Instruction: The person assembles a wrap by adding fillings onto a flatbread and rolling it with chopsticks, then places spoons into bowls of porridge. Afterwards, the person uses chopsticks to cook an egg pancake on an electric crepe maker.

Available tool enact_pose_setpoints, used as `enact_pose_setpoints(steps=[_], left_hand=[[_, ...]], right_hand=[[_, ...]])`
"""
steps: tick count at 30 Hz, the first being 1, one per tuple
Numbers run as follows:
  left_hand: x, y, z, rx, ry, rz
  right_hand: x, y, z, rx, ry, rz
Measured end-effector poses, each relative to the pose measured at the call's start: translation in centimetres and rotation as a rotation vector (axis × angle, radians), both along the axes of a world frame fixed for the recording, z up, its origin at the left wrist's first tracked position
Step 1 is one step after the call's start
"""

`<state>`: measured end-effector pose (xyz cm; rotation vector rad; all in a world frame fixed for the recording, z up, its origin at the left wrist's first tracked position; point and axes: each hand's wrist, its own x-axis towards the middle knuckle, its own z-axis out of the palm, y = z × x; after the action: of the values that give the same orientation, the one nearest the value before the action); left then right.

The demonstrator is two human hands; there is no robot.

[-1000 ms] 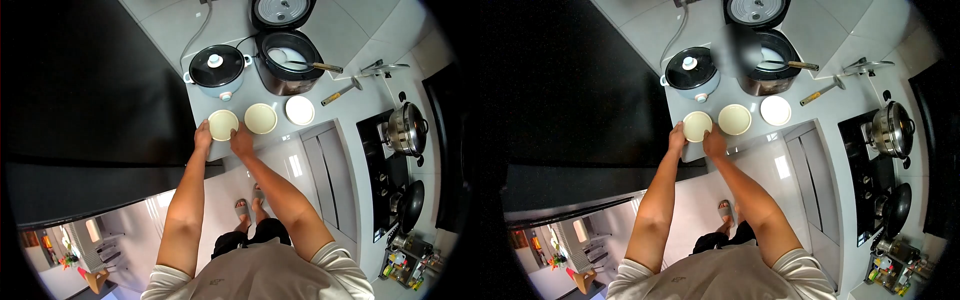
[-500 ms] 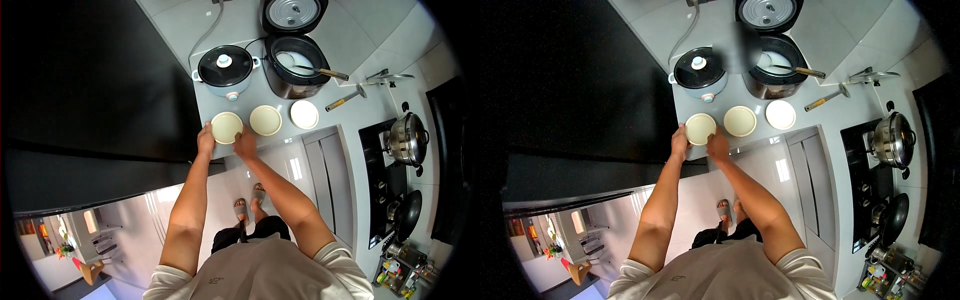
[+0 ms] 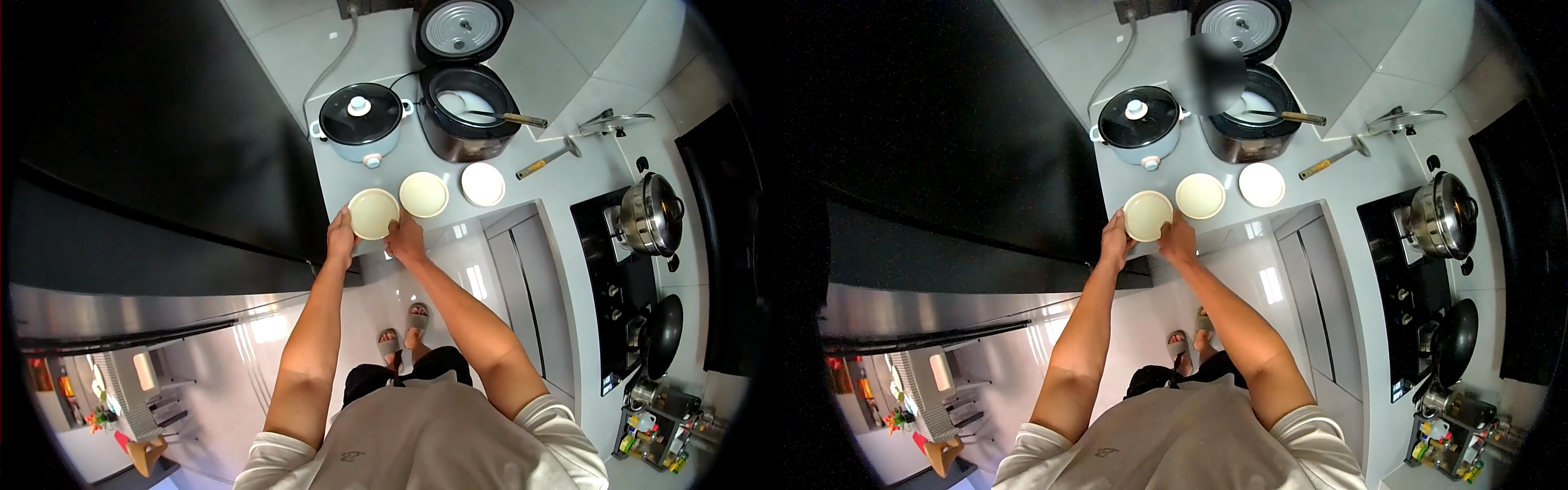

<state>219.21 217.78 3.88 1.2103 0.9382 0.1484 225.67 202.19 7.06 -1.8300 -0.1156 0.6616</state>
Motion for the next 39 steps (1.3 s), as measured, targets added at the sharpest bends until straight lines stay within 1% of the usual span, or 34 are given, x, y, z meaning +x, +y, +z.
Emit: enact_pose_setpoints(steps=[2, 5, 7, 11, 14, 17, 18, 20, 23, 26, 29, 32, 33, 34, 37, 39], left_hand=[[0.0, 0.1, -1.2, 0.014, 0.013, 0.005], [-0.2, 0.6, -3.3, -0.003, 0.035, -0.007], [-0.3, 0.7, -3.6, -0.006, 0.07, -0.022], [-0.1, 1.2, -3.4, 0.004, 0.125, -0.055], [0.2, 1.1, -3.0, 0.022, 0.154, -0.04], [0.3, 1.2, -3.5, 0.01, 0.118, -0.034], [0.3, 1.2, -3.3, -0.003, 0.107, -0.041], [-0.1, 1.0, -2.7, -0.028, 0.085, -0.057], [-0.8, -0.3, -0.8, -0.048, -0.03, -0.069], [-1.8, -2.2, 1.9, -0.058, -0.096, -0.122], [-2.5, -4.4, 3.3, -0.073, -0.118, -0.186], [-3.1, -6.6, 3.3, -0.053, -0.096, -0.312], [-3.1, -8.0, 3.7, -0.058, -0.088, -0.32], [-3.6, -9.5, 4.9, -0.085, -0.105, -0.378], [-4.0, -13.2, 4.7, -0.13, -0.137, -0.54], [-4.3, -16.7, 4.9, -0.097, -0.098, -0.622]], right_hand=[[-0.3, -0.2, -0.2, 0.011, -0.014, -0.007], [-0.3, 0.1, -2.3, -0.007, -0.022, 0.006], [-0.4, 0.3, -2.8, -0.025, -0.019, 0.003], [-0.4, 0.8, -4.1, -0.027, -0.057, -0.003], [-0.2, 1.0, -3.7, -0.033, -0.001, -0.005], [-0.1, 1.1, -4.5, -0.007, -0.006, -0.013], [-0.1, 0.9, -4.0, 0.002, 0.001, -0.015], [-0.4, 0.4, -2.8, 0.022, 0.018, -0.02], [-1.0, -0.5, -3.2, 0.074, -0.013, -0.029], [-2.4, -2.4, -0.2, 0.076, 0.065, -0.085], [-4.3, -4.8, 1.2, 0.104, 0.028, -0.155], [-6.6, -8.0, 2.3, 0.124, 0.06, -0.267], [-7.4, -9.2, 2.5, 0.108, 0.064, -0.319], [-8.5, -10.6, 3.0, 0.101, 0.068, -0.367], [-11.3, -15.1, 4.2, 0.077, 0.063, -0.487], [-13.1, -18.4, 4.7, 0.052, 0.072, -0.586]])
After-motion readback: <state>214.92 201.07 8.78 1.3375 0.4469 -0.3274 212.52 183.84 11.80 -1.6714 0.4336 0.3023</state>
